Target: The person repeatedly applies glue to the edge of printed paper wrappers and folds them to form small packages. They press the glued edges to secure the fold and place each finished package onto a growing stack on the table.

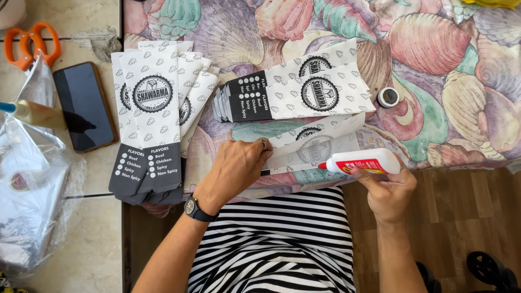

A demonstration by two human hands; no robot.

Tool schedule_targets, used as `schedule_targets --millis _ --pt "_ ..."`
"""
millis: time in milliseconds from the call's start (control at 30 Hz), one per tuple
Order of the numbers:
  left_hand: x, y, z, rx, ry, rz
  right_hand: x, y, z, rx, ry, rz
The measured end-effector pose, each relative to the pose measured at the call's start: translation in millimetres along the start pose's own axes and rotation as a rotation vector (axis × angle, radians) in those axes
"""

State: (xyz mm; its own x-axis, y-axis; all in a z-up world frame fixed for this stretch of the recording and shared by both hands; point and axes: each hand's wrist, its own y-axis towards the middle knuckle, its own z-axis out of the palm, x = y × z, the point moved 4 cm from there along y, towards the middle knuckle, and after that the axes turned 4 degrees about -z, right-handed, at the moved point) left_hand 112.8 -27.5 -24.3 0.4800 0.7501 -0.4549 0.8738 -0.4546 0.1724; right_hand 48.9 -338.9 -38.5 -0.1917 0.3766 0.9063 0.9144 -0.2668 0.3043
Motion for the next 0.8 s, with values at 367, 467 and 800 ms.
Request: schedule_targets --millis 367,467,800 --pt "2 1 -2 0.033 -0.037 -0.027 -52 15 -72 -0.254 0.172 -0.020" --pt "4 2 0 0.035 -0.029 -0.041 -49 16 -71 -0.230 0.147 -0.042" --pt "5 12 -10 0.032 -0.159 -0.047 -15 1 -7 -0.103 0.070 -0.019"
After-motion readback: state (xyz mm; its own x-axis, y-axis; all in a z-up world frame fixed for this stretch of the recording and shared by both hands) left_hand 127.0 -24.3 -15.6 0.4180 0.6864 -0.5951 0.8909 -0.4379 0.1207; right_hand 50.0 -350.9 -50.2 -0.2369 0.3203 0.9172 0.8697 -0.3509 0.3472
